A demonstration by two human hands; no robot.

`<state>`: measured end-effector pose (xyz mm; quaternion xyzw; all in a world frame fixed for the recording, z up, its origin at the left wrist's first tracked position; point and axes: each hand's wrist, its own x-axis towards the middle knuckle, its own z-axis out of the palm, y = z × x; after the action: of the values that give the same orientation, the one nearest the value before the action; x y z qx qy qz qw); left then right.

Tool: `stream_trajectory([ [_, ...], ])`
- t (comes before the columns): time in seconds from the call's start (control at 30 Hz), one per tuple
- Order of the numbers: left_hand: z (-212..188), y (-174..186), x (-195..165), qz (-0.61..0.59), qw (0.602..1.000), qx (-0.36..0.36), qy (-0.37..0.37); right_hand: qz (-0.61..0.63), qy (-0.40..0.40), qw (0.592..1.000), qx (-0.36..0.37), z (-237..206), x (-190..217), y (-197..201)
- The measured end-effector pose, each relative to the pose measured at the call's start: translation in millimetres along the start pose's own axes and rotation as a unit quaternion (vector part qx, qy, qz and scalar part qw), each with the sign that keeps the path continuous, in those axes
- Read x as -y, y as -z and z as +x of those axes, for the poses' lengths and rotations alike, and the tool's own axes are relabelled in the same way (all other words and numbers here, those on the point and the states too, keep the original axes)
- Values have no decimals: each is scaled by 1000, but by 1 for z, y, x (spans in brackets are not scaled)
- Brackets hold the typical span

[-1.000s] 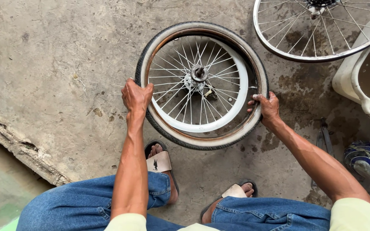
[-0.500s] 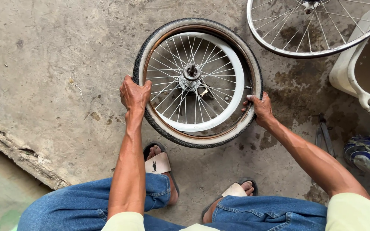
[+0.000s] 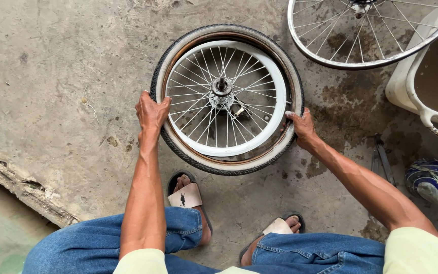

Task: The person removes a bicycle tire from its rim. They first attempt to pry the tire off with their hands, then use a tire lever to lift the tire bead over the rim edge, and finally pull the tire completely off the rim.

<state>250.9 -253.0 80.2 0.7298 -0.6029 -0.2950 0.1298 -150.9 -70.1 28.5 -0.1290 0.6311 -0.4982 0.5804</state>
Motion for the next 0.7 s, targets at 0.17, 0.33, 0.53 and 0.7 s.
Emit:
stream_trajectory([
  [0.17,0,-3,-2,7,1000,-4,6,-38,-30,998,-42,0,-1,-4],
  [0.33,0,-4,2,-2,1000,9,19,-79,-1,995,-62,0,-3,-4],
  [0.53,3,-10,1,1,998,17,54,-104,10,991,-85,-3,-10,-3],
  [0.7,-8,-21,-18,120,972,-155,-132,-100,33,990,-90,-9,-13,-4],
])
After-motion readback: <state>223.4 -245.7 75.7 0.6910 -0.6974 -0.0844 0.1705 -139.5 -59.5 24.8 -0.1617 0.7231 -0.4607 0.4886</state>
